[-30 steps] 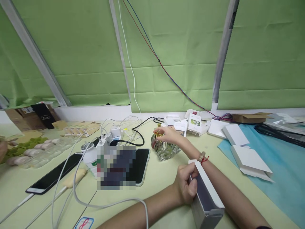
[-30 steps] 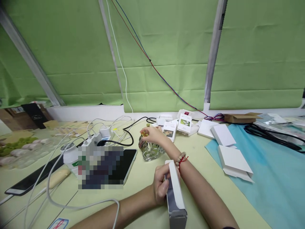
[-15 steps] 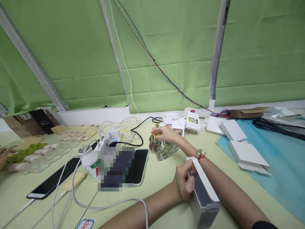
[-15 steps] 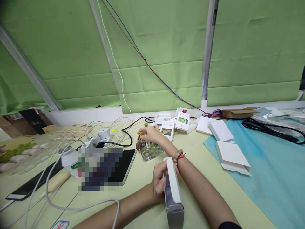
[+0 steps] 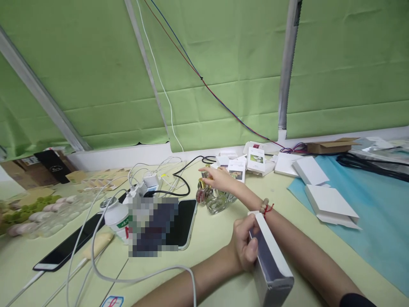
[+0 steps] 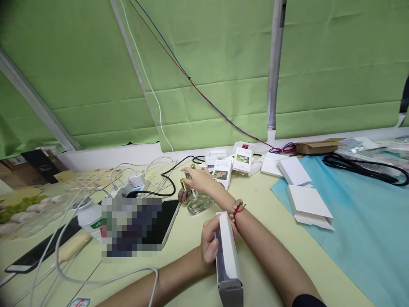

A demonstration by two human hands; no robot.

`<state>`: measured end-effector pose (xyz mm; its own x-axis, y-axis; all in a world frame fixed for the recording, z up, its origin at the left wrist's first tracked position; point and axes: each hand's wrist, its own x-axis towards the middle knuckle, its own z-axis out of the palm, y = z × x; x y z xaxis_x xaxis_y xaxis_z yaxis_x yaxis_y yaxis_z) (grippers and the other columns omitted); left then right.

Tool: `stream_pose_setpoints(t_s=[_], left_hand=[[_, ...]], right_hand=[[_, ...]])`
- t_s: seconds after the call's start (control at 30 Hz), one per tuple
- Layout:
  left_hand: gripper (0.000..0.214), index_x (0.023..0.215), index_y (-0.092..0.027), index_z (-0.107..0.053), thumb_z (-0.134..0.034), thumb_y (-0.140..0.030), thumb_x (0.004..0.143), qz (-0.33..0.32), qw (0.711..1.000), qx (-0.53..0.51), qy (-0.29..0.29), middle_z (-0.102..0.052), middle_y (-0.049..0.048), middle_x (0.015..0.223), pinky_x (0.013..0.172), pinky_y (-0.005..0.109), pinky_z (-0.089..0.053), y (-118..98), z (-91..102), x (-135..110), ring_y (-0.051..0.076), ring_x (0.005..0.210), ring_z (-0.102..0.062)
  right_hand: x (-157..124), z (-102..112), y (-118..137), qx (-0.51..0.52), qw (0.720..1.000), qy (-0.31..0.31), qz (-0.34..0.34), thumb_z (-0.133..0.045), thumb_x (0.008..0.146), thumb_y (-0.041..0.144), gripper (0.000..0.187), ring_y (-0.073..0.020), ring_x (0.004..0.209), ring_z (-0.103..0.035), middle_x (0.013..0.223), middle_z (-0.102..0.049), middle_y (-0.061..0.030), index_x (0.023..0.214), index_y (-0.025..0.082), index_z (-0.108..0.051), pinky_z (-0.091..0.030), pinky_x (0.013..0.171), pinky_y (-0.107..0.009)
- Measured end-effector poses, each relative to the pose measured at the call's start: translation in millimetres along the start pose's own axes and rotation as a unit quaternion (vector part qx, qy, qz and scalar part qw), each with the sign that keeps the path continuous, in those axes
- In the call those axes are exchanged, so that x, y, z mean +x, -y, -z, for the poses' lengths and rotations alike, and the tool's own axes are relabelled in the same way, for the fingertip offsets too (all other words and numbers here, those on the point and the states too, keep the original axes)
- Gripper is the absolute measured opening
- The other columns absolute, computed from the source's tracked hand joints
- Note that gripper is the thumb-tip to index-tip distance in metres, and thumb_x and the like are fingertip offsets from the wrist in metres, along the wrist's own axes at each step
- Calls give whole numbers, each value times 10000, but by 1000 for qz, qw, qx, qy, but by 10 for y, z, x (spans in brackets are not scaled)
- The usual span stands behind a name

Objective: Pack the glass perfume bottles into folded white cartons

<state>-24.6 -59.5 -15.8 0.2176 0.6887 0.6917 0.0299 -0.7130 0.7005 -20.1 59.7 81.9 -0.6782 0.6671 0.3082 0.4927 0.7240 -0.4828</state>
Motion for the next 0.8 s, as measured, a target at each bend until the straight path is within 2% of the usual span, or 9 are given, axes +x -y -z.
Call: stream_pose_setpoints(t_s=[0.07, 0.13, 0.2, 0.27, 0.33, 0.47, 0.8], left_hand=[[520, 657, -204, -403, -286, -691, 799, 1, 1000, -3, 7, -383, -3, 532, 486, 301, -311, 14, -1, -7, 127, 482, -350], [515, 674, -201, -415, -286, -683, 803, -7, 1000, -12, 13, -406, -1, 542, 480, 296, -310, 38, -3, -15, 123, 478, -353], [503, 693, -198, -416, -292, -673, 807, -16, 1000, -19, 16, -428, 2, 558, 477, 290, -311, 64, -6, -22, 118, 476, -360], [500, 704, -198, -409, -293, -673, 807, -19, 1000, -19, 13, -436, 2, 566, 476, 285, -312, 77, -10, -25, 116, 475, -367], [490, 709, -199, -397, -290, -667, 810, -19, 1000, -19, 10, -431, -2, 563, 471, 279, -308, 66, -12, -19, 111, 470, -364], [439, 715, -198, -388, -294, -612, 828, -34, 999, -28, 18, -420, -8, 568, 455, 268, -291, 3, -9, 10, 102, 458, -348], [533, 709, -201, -422, -257, -698, 806, -5, 1000, 13, 28, -398, -9, 540, 496, 297, -328, -2, 19, 0, 121, 480, -363]], right_hand=[[-36, 54, 19, -1, 1000, -7, 1, -450, 903, 394, 437, -179, 836, -615, 794, -679, -16, 1293, 201, -489, -306, 958, -378], [-67, 105, 24, 3, 1000, 17, -6, -436, 881, 526, 528, -218, 924, -616, 903, -690, -56, 1298, 207, -485, -324, 942, -384], [-89, 128, 17, 2, 998, 56, -5, -493, 795, 638, 679, -266, 1021, -593, 1037, -674, -90, 1325, 216, -454, -322, 949, -401], [-99, 112, 2, -17, 997, 80, 9, -614, 686, 646, 774, -289, 1042, -581, 1093, -659, -100, 1312, 220, -455, -286, 983, -428], [-97, 70, -16, -48, 996, 72, 21, -682, 647, 578, 691, -277, 959, -604, 1015, -679, -86, 1209, 208, -525, -253, 999, -448], [-79, 7, -43, -101, 994, 25, 25, -690, 694, 379, 399, -227, 804, -621, 804, -681, -29, 1031, 197, -578, -275, 936, -409], [-30, -1, -138, -136, 989, -6, 59, -754, 720, 341, 310, -202, 828, -622, 819, -681, -11, 949, 208, -592, -240, 888, -356]])
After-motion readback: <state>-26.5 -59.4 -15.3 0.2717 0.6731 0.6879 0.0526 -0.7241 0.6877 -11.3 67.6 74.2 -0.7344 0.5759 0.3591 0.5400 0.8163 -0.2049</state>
